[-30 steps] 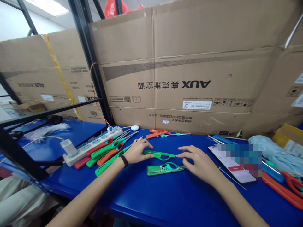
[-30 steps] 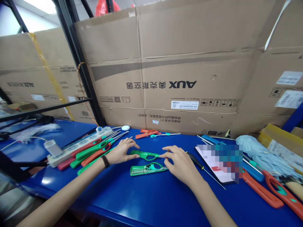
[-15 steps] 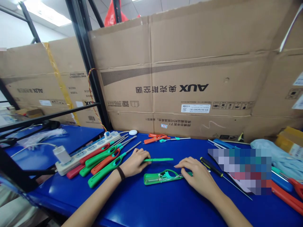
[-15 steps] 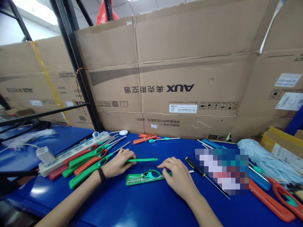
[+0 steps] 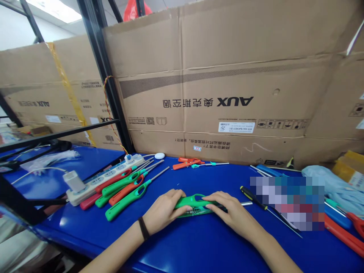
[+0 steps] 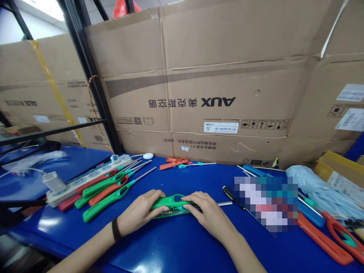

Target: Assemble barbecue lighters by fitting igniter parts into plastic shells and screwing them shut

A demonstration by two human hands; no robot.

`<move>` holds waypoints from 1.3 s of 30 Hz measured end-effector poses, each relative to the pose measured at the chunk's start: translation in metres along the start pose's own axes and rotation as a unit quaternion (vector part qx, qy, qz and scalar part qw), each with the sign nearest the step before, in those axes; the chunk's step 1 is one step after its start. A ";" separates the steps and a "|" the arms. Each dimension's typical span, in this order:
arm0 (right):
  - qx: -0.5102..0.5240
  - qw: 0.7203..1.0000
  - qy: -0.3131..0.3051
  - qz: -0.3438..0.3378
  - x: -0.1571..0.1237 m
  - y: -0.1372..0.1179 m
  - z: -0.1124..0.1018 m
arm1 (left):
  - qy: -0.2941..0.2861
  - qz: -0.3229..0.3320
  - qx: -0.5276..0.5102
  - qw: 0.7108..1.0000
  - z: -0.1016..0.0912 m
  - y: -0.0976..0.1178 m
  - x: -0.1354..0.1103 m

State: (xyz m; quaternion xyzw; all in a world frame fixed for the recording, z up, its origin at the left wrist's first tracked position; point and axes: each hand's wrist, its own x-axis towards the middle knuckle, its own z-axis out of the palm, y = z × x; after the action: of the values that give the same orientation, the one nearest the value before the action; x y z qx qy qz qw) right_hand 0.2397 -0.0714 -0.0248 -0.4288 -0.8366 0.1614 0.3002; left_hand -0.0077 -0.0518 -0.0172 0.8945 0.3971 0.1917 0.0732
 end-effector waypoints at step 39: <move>-0.064 0.997 -0.040 -0.013 -0.002 0.005 0.000 | 0.001 0.043 -0.018 0.999 -0.009 -0.016 -0.020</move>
State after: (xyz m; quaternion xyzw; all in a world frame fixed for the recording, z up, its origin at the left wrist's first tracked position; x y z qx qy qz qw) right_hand 0.2441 -0.0704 -0.0278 -0.4291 -0.8623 0.1207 0.2403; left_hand -0.0341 -0.0560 -0.0192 0.9092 0.3547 0.2027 0.0808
